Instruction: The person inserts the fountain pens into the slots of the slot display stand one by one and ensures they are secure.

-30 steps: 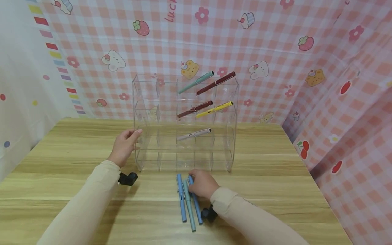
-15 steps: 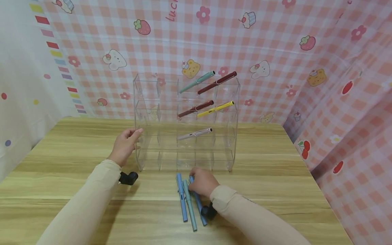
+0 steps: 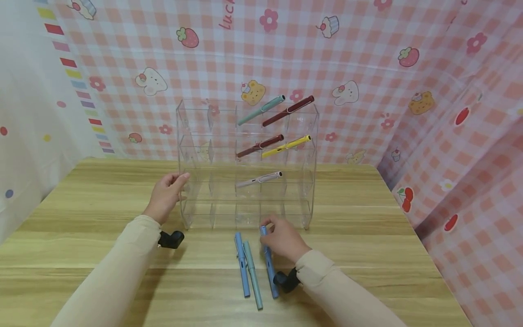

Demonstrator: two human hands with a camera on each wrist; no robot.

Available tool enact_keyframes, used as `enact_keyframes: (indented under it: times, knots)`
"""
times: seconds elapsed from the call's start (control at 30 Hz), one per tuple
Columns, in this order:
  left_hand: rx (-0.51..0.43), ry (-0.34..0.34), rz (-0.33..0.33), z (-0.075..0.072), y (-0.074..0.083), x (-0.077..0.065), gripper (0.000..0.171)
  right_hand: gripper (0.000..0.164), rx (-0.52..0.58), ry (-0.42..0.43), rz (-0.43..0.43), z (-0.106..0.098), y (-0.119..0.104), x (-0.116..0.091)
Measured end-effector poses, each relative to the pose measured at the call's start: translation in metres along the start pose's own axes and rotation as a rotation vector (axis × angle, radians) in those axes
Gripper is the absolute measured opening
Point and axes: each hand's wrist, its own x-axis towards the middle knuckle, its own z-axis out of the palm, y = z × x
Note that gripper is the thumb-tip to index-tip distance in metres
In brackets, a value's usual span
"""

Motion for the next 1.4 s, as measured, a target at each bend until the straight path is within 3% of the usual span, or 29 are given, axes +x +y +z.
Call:
enact_keyframes:
  times: [0.27,0.5,0.83,1.4]
  knots:
    - [0.012,0.008,-0.002,0.001,-0.001,0.000,0.057,0.033,0.179,0.055,-0.031,-0.023,-0.002,-0.005]
    - [0.007,0.017,0.003,0.001,-0.001,0.001,0.056,0.036,0.204,0.166,-0.060,-0.042,-0.006,-0.009]
    - [0.012,0.022,0.003,0.002,-0.001,0.002,0.056,0.039,0.337,0.327,-0.112,-0.070,-0.013,-0.014]
    - [0.019,0.016,0.002,0.001,-0.002,0.000,0.057,0.025,0.695,0.750,-0.168,-0.088,-0.033,-0.008]
